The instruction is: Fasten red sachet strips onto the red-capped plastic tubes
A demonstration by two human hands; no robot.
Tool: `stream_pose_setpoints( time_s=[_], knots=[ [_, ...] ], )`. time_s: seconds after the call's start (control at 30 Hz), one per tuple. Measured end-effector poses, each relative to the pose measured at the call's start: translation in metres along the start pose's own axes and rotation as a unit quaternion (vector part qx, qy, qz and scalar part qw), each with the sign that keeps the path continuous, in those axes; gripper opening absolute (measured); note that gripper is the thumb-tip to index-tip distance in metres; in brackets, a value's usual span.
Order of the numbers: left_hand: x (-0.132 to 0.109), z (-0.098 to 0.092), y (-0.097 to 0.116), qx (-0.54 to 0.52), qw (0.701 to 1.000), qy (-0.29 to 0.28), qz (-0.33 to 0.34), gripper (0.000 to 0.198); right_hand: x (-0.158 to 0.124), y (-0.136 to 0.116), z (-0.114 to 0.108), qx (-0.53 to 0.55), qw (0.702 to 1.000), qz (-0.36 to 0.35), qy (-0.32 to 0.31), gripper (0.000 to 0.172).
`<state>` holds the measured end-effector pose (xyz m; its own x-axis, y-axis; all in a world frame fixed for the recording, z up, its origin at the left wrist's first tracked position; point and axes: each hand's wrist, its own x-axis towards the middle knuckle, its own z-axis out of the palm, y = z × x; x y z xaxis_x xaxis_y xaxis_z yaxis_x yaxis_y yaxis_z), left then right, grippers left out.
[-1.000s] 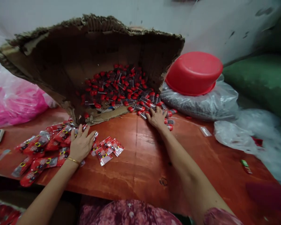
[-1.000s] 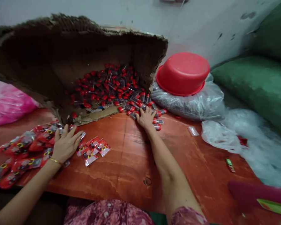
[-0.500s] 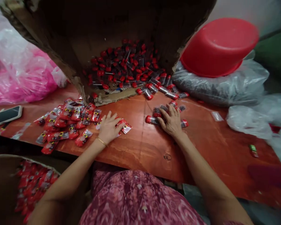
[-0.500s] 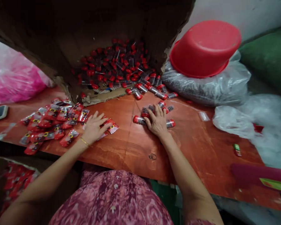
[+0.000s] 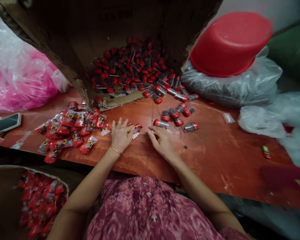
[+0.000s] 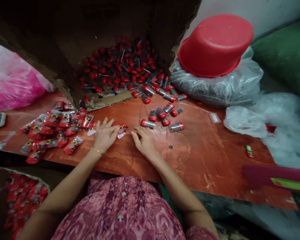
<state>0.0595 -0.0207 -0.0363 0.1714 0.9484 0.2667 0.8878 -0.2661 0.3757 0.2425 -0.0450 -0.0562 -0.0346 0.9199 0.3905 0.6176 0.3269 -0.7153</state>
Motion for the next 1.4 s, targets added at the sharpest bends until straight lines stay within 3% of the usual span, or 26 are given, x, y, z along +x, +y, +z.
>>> stream_pose_setpoints(
  time_s=[0.13, 0.27, 0.33, 0.4, 0.47, 0.53, 0.63, 0.73, 0.93, 1.1, 1.23, 1.3, 1.4],
  knots=[
    [-0.001, -0.008, 0.016, -0.038, 0.998, 0.042, 0.02, 0.028, 0.007, -0.012, 0.02, 0.192, 0.971, 0.141, 0.006, 0.03],
    [-0.002, -0.012, 0.025, -0.08, 0.995, 0.054, 0.008, 0.03, 0.012, -0.019, 0.026, 0.294, 0.941, 0.165, 0.038, 0.029],
    [-0.004, -0.013, 0.028, -0.134, 0.989, 0.049, -0.045, 0.039, 0.011, -0.02, 0.023, 0.293, 0.94, 0.164, 0.058, 0.029],
    [-0.007, -0.012, 0.031, -0.237, 0.963, -0.004, -0.128, 0.046, 0.007, -0.021, 0.02, 0.269, 0.948, 0.158, 0.07, 0.029],
    [-0.01, -0.011, 0.035, -0.374, 0.896, -0.102, -0.219, 0.049, 0.002, -0.021, 0.019, 0.228, 0.96, 0.143, 0.077, 0.032],
    [-0.012, -0.008, 0.042, -0.5, 0.796, -0.171, -0.294, 0.049, -0.003, -0.02, 0.02, 0.191, 0.97, 0.126, 0.083, 0.036],
    [-0.013, -0.006, 0.051, -0.622, 0.671, -0.17, -0.366, 0.043, -0.008, -0.017, 0.023, 0.157, 0.978, 0.106, 0.086, 0.036],
    [-0.011, -0.006, 0.056, -0.67, 0.616, -0.151, -0.387, 0.04, -0.008, -0.014, 0.024, 0.139, 0.983, 0.087, 0.087, 0.033],
    [-0.005, -0.002, 0.052, -0.651, 0.633, -0.141, -0.396, 0.039, -0.004, -0.012, 0.021, 0.134, 0.986, 0.067, 0.078, 0.03],
    [-0.006, 0.005, 0.055, -0.675, 0.602, -0.144, -0.403, 0.036, -0.003, -0.015, 0.023, 0.123, 0.985, 0.075, 0.096, 0.03],
    [-0.003, 0.006, 0.055, -0.681, 0.605, -0.108, -0.399, 0.033, -0.004, -0.015, 0.019, 0.112, 0.99, 0.058, 0.058, 0.032],
    [0.0, 0.006, 0.053, -0.678, 0.609, -0.087, -0.403, 0.034, -0.001, -0.009, 0.008, 0.073, 0.996, 0.036, 0.02, 0.035],
    [0.003, 0.005, 0.051, -0.672, 0.606, -0.071, -0.42, 0.038, 0.012, 0.007, -0.016, -0.097, 0.995, 0.015, -0.011, 0.034]
  ],
)
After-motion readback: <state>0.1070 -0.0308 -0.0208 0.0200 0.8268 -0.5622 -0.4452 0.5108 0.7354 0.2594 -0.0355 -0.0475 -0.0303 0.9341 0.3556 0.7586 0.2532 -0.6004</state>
